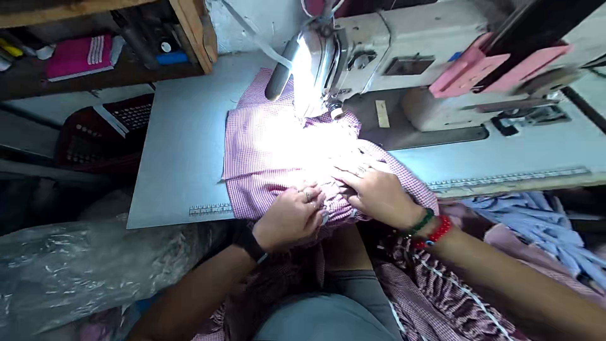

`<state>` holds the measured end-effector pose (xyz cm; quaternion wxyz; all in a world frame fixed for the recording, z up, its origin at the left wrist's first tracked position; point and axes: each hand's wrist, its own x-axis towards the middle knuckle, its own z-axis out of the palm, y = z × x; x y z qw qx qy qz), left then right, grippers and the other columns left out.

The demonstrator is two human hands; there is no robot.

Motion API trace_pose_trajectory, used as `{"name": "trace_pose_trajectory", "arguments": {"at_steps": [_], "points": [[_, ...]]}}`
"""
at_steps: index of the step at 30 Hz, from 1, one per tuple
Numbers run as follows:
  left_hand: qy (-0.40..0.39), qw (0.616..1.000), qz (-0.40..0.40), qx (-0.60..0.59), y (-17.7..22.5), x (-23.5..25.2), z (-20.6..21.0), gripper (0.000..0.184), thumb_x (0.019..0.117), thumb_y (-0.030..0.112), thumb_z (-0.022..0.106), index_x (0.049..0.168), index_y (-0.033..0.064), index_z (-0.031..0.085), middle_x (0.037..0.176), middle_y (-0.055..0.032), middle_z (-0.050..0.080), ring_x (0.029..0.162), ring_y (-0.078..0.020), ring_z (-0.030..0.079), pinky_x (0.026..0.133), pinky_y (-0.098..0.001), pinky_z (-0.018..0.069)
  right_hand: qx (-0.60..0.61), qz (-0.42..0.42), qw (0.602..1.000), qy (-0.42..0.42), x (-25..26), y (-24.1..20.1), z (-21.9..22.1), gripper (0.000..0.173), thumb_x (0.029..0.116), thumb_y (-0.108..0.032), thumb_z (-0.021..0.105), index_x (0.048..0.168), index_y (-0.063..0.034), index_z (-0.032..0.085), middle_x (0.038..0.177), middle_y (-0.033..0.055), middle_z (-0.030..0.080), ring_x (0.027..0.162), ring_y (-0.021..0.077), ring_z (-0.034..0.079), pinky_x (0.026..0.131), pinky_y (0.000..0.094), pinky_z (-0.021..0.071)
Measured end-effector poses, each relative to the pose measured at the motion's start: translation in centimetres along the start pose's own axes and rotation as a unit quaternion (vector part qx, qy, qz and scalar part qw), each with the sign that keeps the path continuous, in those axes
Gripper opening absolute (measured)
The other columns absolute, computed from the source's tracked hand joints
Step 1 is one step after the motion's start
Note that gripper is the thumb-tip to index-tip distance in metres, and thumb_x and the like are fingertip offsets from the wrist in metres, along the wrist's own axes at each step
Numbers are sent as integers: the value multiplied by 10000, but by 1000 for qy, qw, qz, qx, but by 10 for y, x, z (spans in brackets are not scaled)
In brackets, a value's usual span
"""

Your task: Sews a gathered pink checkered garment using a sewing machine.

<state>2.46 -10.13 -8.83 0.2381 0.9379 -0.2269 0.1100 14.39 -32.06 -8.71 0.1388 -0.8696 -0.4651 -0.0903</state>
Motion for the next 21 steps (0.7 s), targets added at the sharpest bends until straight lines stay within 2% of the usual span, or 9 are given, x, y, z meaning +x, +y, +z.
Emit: {"name": "trace_pose_trajectory", "arguments": {"at_steps": [1,4,6,8,11,12,14,16,21], "points": [[2,1000,5,-6,2,-2,-1,379,1042,268,493,1268,63,718,1312,-113,695,1319,-260,598,1116,-420,466,0,0,1000,2,-3,1,0,394,800,-151,693,1185,-93,754,937,191,735,717,408,697,567,575,541],[-6,1000,1,-12,3,-3,-2,390,1041,266,494,1329,78,679,1313,-101,694,1331,-245,586,1130,-410,450,-8,3,1000,7,-4,1,0,395,821,-195,692,1196,-83,744,731,159,675,639,384,670,538,534,522],[-10,1000,-4,-8,3,-4,-3,391,1036,277,509,1335,81,668,1298,-97,701,1318,-241,596,1113,-413,463,-7,-3,1000,8,-2,2,0,352,816,-191,698,1142,-67,750,681,149,653,625,379,665,534,529,515],[-10,1000,0,0,1,-3,-3,395,1034,301,522,1318,77,680,1305,-101,698,1321,-241,596,1123,-415,456,-10,-9,1000,12,1,4,0,331,826,-206,691,1122,-74,756,728,147,679,659,373,680,560,530,526],[-9,1000,3,26,0,-3,-1,415,1025,342,536,1307,83,695,1342,-96,683,1342,-241,583,1158,-460,425,-14,-14,1000,21,6,9,4,384,878,-284,634,1192,-94,746,1075,179,725,896,390,711,664,550,558],[-11,999,0,31,-1,-3,-1,418,1026,358,538,1306,91,698,1351,-87,679,1348,-243,577,1167,-502,405,-10,-17,999,26,8,12,4,402,875,-291,628,1207,-95,741,1119,176,723,955,387,710,702,552,565],[-17,999,-13,35,-1,-2,-2,428,1027,385,537,1315,111,698,1368,-71,672,1351,-255,574,1156,-618,363,4,-33,999,38,14,17,4,376,827,-257,669,1154,-89,750,968,163,722,872,374,706,656,532,549],[-15,999,-19,37,-3,0,-2,431,1024,399,542,1307,117,704,1367,-61,672,1344,-255,580,1142,-674,336,12,-51,998,38,18,21,3,341,840,-231,674,1145,-103,755,893,146,721,753,355,694,596,513,533],[-8,1000,-1,25,-7,2,-1,400,1020,383,548,1271,127,728,1343,-38,689,1335,-244,589,1140,-687,329,18,-90,995,40,26,28,6,403,836,-184,646,1222,-137,752,982,169,736,732,377,684,569,524,523]]}}
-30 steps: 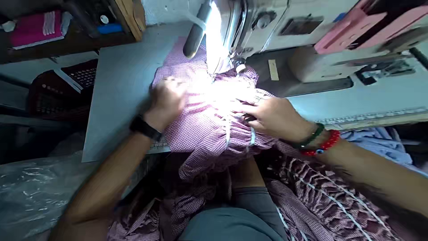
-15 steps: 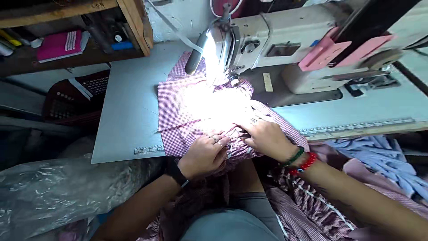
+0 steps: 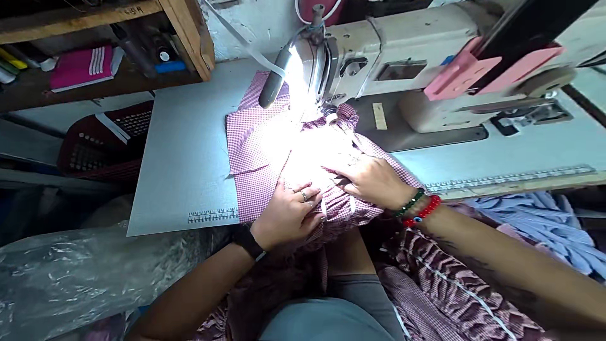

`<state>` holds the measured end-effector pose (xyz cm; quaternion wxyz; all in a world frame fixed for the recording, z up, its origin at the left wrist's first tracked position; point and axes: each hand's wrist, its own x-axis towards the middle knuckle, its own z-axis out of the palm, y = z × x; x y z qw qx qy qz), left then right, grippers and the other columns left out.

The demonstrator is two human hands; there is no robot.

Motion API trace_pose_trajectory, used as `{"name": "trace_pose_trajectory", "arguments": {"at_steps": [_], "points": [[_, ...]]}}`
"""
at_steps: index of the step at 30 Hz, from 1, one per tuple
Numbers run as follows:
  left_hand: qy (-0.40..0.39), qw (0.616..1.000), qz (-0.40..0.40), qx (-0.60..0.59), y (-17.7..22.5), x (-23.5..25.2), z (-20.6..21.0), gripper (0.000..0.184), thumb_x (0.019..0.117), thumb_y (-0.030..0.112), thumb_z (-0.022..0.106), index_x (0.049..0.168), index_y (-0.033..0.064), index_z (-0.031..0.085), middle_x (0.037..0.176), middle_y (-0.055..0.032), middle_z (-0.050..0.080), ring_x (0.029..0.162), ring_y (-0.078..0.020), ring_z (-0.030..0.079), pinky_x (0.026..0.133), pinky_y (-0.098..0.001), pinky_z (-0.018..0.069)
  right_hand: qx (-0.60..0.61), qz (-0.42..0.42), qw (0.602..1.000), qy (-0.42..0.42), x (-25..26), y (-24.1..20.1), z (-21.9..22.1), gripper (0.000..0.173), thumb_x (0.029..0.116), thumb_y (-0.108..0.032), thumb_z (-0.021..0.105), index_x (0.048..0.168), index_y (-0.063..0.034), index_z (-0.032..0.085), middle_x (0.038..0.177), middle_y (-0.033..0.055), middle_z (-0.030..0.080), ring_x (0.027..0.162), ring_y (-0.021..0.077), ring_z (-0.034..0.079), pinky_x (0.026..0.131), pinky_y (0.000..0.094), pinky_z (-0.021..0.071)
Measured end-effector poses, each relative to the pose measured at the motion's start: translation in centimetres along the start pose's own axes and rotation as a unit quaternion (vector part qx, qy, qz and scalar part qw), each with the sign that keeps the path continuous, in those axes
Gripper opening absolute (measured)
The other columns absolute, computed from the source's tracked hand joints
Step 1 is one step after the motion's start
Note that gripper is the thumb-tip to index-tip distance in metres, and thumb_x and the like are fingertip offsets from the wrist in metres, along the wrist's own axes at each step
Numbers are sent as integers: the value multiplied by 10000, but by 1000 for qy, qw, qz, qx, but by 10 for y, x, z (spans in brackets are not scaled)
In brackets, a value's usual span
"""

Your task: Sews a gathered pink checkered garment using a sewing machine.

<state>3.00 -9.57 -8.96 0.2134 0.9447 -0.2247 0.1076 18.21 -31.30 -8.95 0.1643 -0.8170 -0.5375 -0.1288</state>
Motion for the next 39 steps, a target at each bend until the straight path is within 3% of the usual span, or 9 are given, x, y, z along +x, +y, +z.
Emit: {"name": "trace_pose_trajectory", "arguments": {"at_steps": [3,9,13,15,20,26,29,34,39], "points": [[-8,1000,7,4,-2,1,-1,391,1026,388,532,1283,166,725,1340,-28,692,1337,-262,588,1120,-709,335,14,-43,999,10,0,6,1,312,872,-213,647,1146,-167,788,1146,111,758,782,349,709,594,511,543],[-15,999,26,21,-9,0,-3,377,1043,386,500,1252,193,747,1348,-16,689,1325,-281,593,1130,-748,267,15,-106,994,3,4,15,0,304,904,-284,633,1142,-180,793,1050,89,778,674,296,679,559,458,521],[-11,998,57,39,-6,0,-6,371,1058,333,470,1171,138,766,1313,-27,706,1307,-223,609,1162,-525,390,13,-108,994,-8,9,15,-3,344,855,-180,654,1177,-174,776,1077,89,769,783,313,713,612,475,547],[-10,997,51,62,-5,1,-9,377,1048,328,457,1154,153,774,1299,-9,711,1231,-218,632,1065,-450,457,9,-93,996,-13,14,11,-7,359,807,-128,679,1151,-149,779,880,98,743,694,315,678,582,480,525],[-33,996,34,76,-4,2,-15,380,1058,337,444,1168,177,770,1318,-3,703,1290,-234,613,1136,-555,387,-39,-48,997,-35,15,-11,-16,324,892,-359,636,1084,-142,782,940,115,740,720,338,677,530,476,509],[-30,997,55,33,-5,1,-12,381,1059,307,452,1123,111,772,1291,-37,715,1321,-220,598,1205,-529,327,-26,-72,997,-34,8,-18,-19,332,839,-106,656,1148,-144,772,1077,126,744,842,372,694,577,493,531],[-33,997,53,42,-4,0,-14,392,1060,312,443,1132,111,771,1293,-43,715,1306,-220,611,1181,-522,359,-18,-94,995,-23,7,-13,-18,342,858,-135,633,1169,-168,772,940,91,747,719,323,673,547,465,504],[-45,996,43,71,-5,-1,-17,428,1063,325,402,1262,154,740,1365,-28,681,1339,-239,584,1167,-548,363,-16,-112,993,-43,8,-11,-19,374,874,-113,621,1210,-195,762,1182,78,745,1017,332,705,699,482,555],[-46,997,35,57,-4,-4,-13,409,1063,323,424,1186,111,751,1285,-75,696,1332,-257,575,1211,-539,310,-6,-122,992,-35,8,-10,-20,293,883,-101,615,1101,-170,799,1111,81,766,899,318,721,656,471,551]]}}
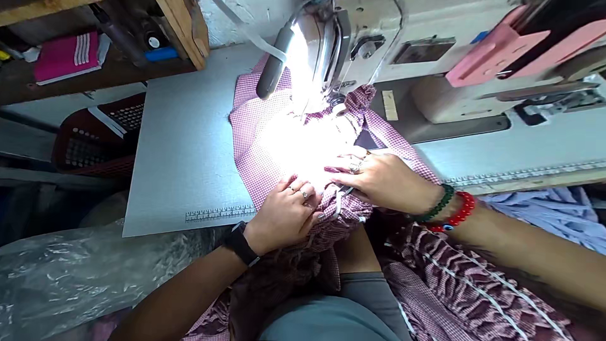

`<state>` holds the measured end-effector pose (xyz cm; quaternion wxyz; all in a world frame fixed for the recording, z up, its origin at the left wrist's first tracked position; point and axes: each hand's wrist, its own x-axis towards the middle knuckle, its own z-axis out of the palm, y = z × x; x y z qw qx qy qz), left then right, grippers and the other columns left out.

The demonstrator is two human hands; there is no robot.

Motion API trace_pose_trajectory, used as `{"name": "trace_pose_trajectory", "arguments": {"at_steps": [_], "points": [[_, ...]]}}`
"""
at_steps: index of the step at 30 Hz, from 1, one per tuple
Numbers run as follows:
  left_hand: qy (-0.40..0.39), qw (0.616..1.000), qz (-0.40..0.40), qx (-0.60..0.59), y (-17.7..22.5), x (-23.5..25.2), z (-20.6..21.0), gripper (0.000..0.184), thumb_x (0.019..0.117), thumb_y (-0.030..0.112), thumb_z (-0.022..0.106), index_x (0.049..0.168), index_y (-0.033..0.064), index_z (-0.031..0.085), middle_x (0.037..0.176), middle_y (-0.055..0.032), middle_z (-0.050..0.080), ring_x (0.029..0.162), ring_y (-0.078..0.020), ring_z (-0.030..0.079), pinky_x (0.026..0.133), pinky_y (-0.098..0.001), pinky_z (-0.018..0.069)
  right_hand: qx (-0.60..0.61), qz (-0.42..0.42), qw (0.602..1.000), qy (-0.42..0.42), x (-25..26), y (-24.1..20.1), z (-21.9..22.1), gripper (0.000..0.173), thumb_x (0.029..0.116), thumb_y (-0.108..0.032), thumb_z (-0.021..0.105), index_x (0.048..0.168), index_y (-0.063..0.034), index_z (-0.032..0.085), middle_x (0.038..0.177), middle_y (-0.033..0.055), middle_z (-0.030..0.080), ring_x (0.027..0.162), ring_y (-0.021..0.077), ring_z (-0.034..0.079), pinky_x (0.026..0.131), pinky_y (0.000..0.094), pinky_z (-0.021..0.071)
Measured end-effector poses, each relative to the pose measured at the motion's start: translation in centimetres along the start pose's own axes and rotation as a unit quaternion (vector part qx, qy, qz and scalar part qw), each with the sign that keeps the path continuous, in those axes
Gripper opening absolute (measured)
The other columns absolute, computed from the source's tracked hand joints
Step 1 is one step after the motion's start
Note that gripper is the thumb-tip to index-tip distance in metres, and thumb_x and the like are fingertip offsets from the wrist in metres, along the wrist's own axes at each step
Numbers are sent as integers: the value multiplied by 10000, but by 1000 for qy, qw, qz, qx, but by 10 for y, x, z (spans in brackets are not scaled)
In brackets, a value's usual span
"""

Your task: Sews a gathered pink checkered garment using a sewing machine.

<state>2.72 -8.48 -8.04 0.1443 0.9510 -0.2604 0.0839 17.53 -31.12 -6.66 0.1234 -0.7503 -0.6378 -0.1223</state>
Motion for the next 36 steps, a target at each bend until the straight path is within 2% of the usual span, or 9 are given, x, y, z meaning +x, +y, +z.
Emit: {"name": "trace_pose_trajectory", "arguments": {"at_steps": [10,15,21,24,27,30,32,34,36], "points": [[-17,1000,-9,-2,-6,2,-5,396,1055,305,433,1129,115,772,1352,-42,683,1373,-237,550,1209,-566,296,14,19,1000,-20,-1,7,-4,439,815,-83,641,1216,-213,763,1128,62,752,912,318,707,647,475,545],[-18,1000,-8,11,-6,3,-7,439,1070,314,404,1314,109,705,1410,-57,650,1396,-232,536,1228,-556,279,13,26,1000,-8,1,6,-5,308,781,-84,641,1032,-138,810,1105,72,776,800,325,712,585,484,534],[-16,999,-34,-6,-15,7,-3,449,1082,328,385,1410,161,642,1501,-10,576,1456,-196,461,1237,-563,250,11,78,996,-35,8,7,-6,397,795,-120,644,1161,-189,781,1113,106,739,878,362,692,601,504,526],[-67,995,-67,-12,-20,3,-3,519,1093,406,321,1545,212,487,1611,17,444,1537,-191,320,1268,-573,156,-19,155,986,-55,8,-20,-1,335,878,-304,625,1059,-51,748,885,154,694,802,371,678,587,507,514],[-82,986,-129,70,-88,-12,-18,579,1077,497,344,1509,158,527,1556,-91,506,1494,-338,386,1206,-699,174,-3,146,988,-47,-13,-7,8,388,972,-404,552,1169,-138,754,800,135,673,683,359,663,505,497,492],[-97,944,-267,166,-164,-16,-68,630,1088,448,387,1573,47,388,1654,-240,282,1548,-485,160,1175,-775,61,18,123,991,-57,-22,17,-6,345,915,-408,589,1111,-203,787,747,105,667,670,350,663,532,536,503],[-16,934,-316,164,-153,8,-99,509,1037,236,550,1446,-64,509,1534,-343,411,1471,-525,317,1180,-716,209,23,137,990,-30,-5,11,-22,269,887,-364,624,940,-159,790,674,89,625,651,335,648,533,528,486],[104,962,-219,124,-106,29,-89,300,1007,147,535,1183,-39,692,1226,-268,652,1211,-419,602,1042,-560,464,34,167,985,29,12,-6,-19,222,910,-283,610,897,-118,758,664,86,626,635,313,648,534,510,488],[112,990,-85,15,-54,36,-45,265,1021,164,544,1157,27,725,1221,-165,690,1185,-306,637,1035,-483,500,30,195,979,49,19,-19,-4,198,859,-169,640,995,-87,758,749,122,668,681,337,673,543,532,510]]}}
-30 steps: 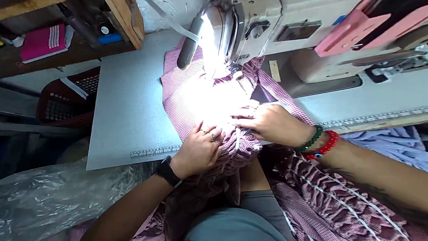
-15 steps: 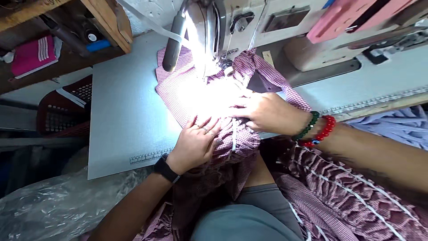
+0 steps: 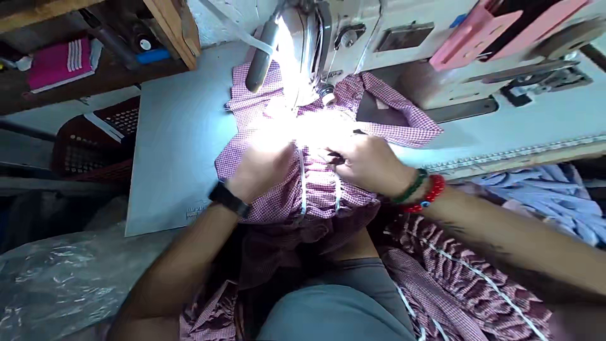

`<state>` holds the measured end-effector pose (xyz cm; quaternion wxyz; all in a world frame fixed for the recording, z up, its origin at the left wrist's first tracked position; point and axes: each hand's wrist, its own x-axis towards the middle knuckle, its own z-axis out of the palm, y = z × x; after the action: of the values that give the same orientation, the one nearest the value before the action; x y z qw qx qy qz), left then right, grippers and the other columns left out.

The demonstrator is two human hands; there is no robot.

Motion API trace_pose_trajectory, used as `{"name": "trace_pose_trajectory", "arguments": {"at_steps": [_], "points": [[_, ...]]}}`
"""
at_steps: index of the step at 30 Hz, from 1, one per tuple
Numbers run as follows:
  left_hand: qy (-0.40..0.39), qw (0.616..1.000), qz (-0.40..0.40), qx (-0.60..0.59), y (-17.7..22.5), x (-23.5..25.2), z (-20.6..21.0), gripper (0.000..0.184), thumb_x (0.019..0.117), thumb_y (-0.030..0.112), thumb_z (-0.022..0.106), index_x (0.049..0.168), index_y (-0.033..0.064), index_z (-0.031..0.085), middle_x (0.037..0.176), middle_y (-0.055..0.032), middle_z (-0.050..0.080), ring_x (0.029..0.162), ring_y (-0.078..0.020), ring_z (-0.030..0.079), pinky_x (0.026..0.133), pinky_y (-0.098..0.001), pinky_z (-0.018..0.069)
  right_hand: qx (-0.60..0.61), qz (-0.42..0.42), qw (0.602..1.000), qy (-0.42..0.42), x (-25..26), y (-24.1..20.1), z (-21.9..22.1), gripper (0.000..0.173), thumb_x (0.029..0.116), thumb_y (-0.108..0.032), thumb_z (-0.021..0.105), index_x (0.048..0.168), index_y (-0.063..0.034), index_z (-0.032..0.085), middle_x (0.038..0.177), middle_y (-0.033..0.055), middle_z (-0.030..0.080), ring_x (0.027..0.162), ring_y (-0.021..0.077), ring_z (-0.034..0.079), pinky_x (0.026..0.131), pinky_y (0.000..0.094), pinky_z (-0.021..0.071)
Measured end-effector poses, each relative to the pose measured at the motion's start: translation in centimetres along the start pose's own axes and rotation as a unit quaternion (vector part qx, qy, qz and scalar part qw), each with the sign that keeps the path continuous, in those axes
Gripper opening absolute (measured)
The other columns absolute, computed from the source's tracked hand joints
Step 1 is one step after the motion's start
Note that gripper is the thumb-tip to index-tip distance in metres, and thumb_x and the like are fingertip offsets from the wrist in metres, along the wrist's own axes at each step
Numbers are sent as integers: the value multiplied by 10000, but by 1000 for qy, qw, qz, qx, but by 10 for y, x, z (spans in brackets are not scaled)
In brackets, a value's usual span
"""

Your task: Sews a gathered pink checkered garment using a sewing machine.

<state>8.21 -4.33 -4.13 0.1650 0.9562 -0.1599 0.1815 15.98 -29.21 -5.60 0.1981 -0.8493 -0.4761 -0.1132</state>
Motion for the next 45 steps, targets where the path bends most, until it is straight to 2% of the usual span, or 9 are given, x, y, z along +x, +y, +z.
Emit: {"name": "trace_pose_trajectory", "arguments": {"at_steps": [5,12,15,22,25,29,33,41,45], "points": [[-116,988,52,-91,52,-54,42,354,1054,244,490,1250,69,727,1365,-100,664,1329,-247,583,1091,-428,478,-40,-7,999,-37,-39,6,10,354,811,-108,687,1159,-104,750,1260,148,701,977,407,707,625,571,559],[-85,985,69,-130,59,-62,40,357,1048,219,509,1306,47,686,1297,-113,704,1333,-240,587,1163,-378,416,-52,-22,998,-36,-39,18,6,340,812,-234,676,1111,-89,749,728,129,650,628,357,647,475,488,465],[-72,986,76,-127,57,-61,43,335,1046,212,510,1249,45,717,1277,-110,713,1311,-242,605,1144,-377,437,-51,-32,998,-36,-35,22,6,284,820,-254,665,1023,-89,774,710,110,661,631,339,653,492,489,474],[-78,988,77,-109,48,-54,42,328,1041,207,510,1213,61,749,1276,-102,717,1303,-241,612,1123,-392,457,-41,-25,998,-48,-16,37,15,423,834,-286,661,1216,-123,739,1072,192,708,873,415,696,580,550,522],[-66,989,83,-104,44,-50,44,322,1031,220,523,1186,63,758,1240,-94,731,1278,-227,628,1100,-374,475,-25,-62,998,-22,-5,49,18,330,822,-239,670,1104,-95,763,898,166,717,770,395,696,574,549,515],[-73,989,90,-93,43,-47,44,323,1037,232,521,1159,60,766,1228,-93,736,1276,-224,630,1111,-369,468,-37,-62,996,-51,7,43,5,330,918,-286,635,1186,-140,760,1264,140,699,992,382,705,699,566,562],[-91,989,80,-84,42,-46,41,349,1048,245,501,1207,63,752,1289,-96,713,1302,-225,614,1110,-377,466,-55,-91,993,-44,-1,25,6,337,814,-164,646,1122,-121,775,779,133,676,686,365,659,505,499,472],[-93,989,83,-80,40,-44,39,343,1041,248,511,1189,58,755,1267,-101,721,1294,-236,620,1102,-384,477,-59,-28,995,-72,-9,13,-1,323,845,-206,665,1136,-104,762,1038,168,732,833,403,702,554,554,525],[-86,990,84,-74,39,-42,40,341,1043,249,507,1172,62,761,1249,-93,730,1278,-234,632,1093,-386,485,-60,-31,997,-49,-15,7,4,309,848,-260,635,1085,-124,780,737,115,672,619,336,652,461,484,456]]}}
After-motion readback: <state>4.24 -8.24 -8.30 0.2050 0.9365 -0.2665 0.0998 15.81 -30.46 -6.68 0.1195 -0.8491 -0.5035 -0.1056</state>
